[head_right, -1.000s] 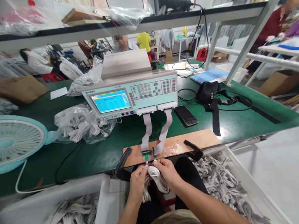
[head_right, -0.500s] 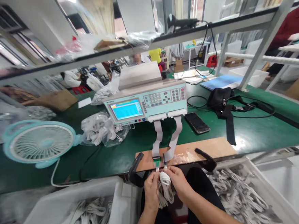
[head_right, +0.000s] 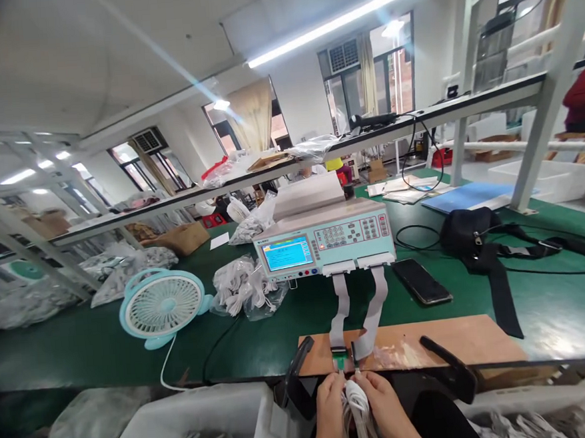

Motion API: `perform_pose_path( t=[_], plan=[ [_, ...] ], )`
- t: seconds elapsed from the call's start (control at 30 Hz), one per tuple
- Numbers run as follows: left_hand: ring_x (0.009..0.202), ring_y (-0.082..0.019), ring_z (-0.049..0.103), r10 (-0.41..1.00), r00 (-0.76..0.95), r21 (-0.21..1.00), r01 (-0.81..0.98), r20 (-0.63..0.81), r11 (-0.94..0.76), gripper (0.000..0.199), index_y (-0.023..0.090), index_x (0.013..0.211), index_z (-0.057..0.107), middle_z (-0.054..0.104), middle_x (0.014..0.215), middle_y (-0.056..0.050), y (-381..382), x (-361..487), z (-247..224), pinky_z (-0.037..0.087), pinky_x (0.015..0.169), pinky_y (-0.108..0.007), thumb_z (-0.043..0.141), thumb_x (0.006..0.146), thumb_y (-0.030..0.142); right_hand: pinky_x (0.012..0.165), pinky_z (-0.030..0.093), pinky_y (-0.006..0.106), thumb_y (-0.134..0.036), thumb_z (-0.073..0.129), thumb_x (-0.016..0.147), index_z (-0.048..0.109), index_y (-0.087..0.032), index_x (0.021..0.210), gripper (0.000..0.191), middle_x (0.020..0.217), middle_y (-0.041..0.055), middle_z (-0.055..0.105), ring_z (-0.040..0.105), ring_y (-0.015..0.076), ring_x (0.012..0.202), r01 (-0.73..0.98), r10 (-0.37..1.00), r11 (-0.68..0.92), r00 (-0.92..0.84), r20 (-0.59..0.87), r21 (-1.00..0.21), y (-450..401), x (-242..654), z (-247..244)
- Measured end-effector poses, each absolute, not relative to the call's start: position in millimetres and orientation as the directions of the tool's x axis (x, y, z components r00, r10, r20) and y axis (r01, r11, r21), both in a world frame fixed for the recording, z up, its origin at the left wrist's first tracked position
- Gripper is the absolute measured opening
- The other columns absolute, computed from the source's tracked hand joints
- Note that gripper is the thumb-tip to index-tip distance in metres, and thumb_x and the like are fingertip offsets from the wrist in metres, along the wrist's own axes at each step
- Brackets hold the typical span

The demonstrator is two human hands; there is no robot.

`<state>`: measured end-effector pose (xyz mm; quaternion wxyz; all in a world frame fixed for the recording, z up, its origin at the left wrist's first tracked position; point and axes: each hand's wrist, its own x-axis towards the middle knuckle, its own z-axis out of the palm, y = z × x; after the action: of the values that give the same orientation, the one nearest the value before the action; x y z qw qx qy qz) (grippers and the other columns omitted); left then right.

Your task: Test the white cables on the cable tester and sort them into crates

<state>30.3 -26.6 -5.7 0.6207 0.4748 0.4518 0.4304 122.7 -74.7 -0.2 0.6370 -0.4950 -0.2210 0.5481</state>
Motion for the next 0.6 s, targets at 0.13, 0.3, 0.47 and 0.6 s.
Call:
perform_pose_path(
  t=[0.13, 0.3, 0.47, 0.6],
  plan=[
    [0.053, -0.012, 0.037, 0.970, 0.197, 0.976, -0.139, -0.141, 0.170, 0.040, 0.018, 0.051, 0.045, 0.040, 0.051, 0.004, -27, 33, -9, 0.030, 0.051, -0.025, 0.064, 0.066, 0.050, 0.058, 0.041, 0.027, -0.048, 0.069, 0.067, 0.061, -0.017, 0.064, 0.032, 0.058, 0.0007, 0.058, 0.052, 0.0170, 0.059, -0.467, 0.909, -0.057, 0.341, -0.239, -0.882, -73, 121, -8],
    [0.054, -0.013, 0.042, 0.970, 0.199, 0.966, -0.189, -0.138, 0.176, 0.036, 0.017, 0.056, 0.051, 0.046, 0.054, 0.003, -32, 31, -8, 0.034, 0.052, -0.024, 0.064, 0.067, 0.049, 0.053, 0.039, 0.027, -0.049, 0.070, 0.063, 0.055, -0.019, 0.060, 0.034, 0.055, -0.0011, 0.055, 0.049, 0.0156, 0.052, -0.487, 0.890, -0.034, 0.383, -0.248, -0.873, -71, 115, 1],
    [0.059, -0.013, 0.051, 0.936, 0.313, 0.962, -0.165, -0.158, 0.218, 0.029, 0.014, 0.069, 0.062, 0.058, 0.063, -0.001, -50, 24, 9, 0.039, 0.056, -0.023, 0.058, 0.075, 0.041, 0.048, 0.034, 0.024, -0.053, 0.069, 0.062, 0.049, -0.019, 0.057, 0.039, 0.052, -0.0036, 0.048, 0.042, 0.0123, 0.049, -0.466, 0.875, -0.073, 0.394, -0.281, -0.882, -85, 105, 14],
    [0.046, -0.011, 0.049, 0.847, 0.443, 0.906, -0.155, -0.293, 0.394, 0.025, 0.014, 0.075, 0.062, 0.059, 0.056, 0.001, -68, 20, 20, 0.037, 0.046, -0.021, 0.053, 0.078, 0.037, 0.046, 0.029, 0.022, -0.054, 0.061, 0.070, 0.044, -0.020, 0.059, 0.040, 0.051, -0.0059, 0.040, 0.036, 0.0098, 0.047, -0.354, 0.891, -0.179, 0.339, -0.304, -0.918, -124, 136, 23]
  ],
)
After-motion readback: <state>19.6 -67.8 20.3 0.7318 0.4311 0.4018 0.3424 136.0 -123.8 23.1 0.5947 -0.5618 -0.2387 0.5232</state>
